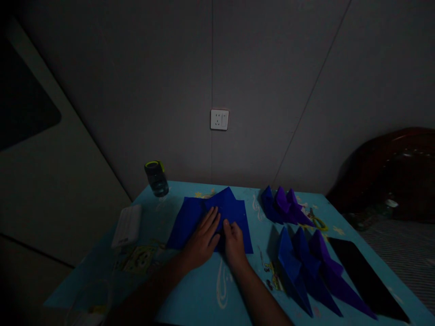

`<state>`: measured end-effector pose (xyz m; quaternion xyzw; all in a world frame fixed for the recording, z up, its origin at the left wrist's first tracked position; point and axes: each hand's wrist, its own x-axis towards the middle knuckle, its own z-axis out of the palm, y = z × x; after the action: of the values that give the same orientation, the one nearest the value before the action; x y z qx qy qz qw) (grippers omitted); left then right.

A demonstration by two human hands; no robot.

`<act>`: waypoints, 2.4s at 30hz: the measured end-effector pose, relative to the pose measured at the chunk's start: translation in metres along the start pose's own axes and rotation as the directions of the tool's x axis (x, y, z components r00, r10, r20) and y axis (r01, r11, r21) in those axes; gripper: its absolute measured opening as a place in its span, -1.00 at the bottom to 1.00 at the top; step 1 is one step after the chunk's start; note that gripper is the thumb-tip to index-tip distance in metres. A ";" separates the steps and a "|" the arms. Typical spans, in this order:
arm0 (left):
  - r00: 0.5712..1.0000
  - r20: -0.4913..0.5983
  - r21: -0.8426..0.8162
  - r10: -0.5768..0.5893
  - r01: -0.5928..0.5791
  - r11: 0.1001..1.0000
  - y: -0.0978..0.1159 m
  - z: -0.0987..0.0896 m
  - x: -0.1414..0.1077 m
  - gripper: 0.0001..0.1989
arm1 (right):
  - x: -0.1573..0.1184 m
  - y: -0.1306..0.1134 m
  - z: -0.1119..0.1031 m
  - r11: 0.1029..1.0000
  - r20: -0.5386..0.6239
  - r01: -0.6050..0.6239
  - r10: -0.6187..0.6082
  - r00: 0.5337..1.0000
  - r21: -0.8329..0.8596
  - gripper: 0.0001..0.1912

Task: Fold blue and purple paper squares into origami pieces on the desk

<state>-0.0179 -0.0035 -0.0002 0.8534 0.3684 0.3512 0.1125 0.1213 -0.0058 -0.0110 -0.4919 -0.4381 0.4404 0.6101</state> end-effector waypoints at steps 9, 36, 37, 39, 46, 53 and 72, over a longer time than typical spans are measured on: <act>0.836 -0.373 -0.411 -0.403 0.241 0.880 -0.016 -0.004 0.007 -0.63 | 0.001 -0.026 0.000 0.978 0.122 -0.132 0.113 0.986 0.160 -0.59; 0.815 0.033 -0.776 -0.579 0.386 0.498 -0.011 -0.026 0.011 -0.56 | 0.009 -0.034 -0.018 0.987 0.206 -0.101 0.074 0.976 0.125 -0.58; 0.822 0.026 -0.777 -0.569 0.374 0.506 -0.012 -0.026 0.010 -0.56 | 0.010 -0.033 -0.019 0.983 0.189 -0.128 0.101 0.977 0.135 -0.56; 0.833 0.004 -0.788 -0.553 0.343 0.511 -0.013 -0.024 0.009 -0.59 | 0.011 -0.031 -0.020 0.974 0.168 -0.170 0.144 0.975 0.149 -0.52; 0.852 0.022 -0.802 -0.522 0.327 0.500 -0.016 -0.016 0.006 -0.40 | 0.012 -0.022 -0.021 0.959 0.055 -0.219 0.212 0.976 0.179 -0.21; 0.867 -0.014 -0.750 -0.498 0.320 0.578 -0.016 -0.016 0.004 -0.41 | 0.007 -0.021 -0.015 0.974 0.060 -0.205 0.200 0.978 0.099 -0.32; 0.818 -0.287 -0.407 -0.498 0.367 0.837 -0.028 -0.028 0.005 -0.80 | 0.002 -0.031 -0.014 0.995 0.106 -0.099 0.099 0.989 -0.011 -0.49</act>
<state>-0.0496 0.0181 0.0102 0.6286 0.5048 0.5318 0.2593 0.1389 -0.0104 0.0174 -0.4904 -0.4463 0.4945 0.5620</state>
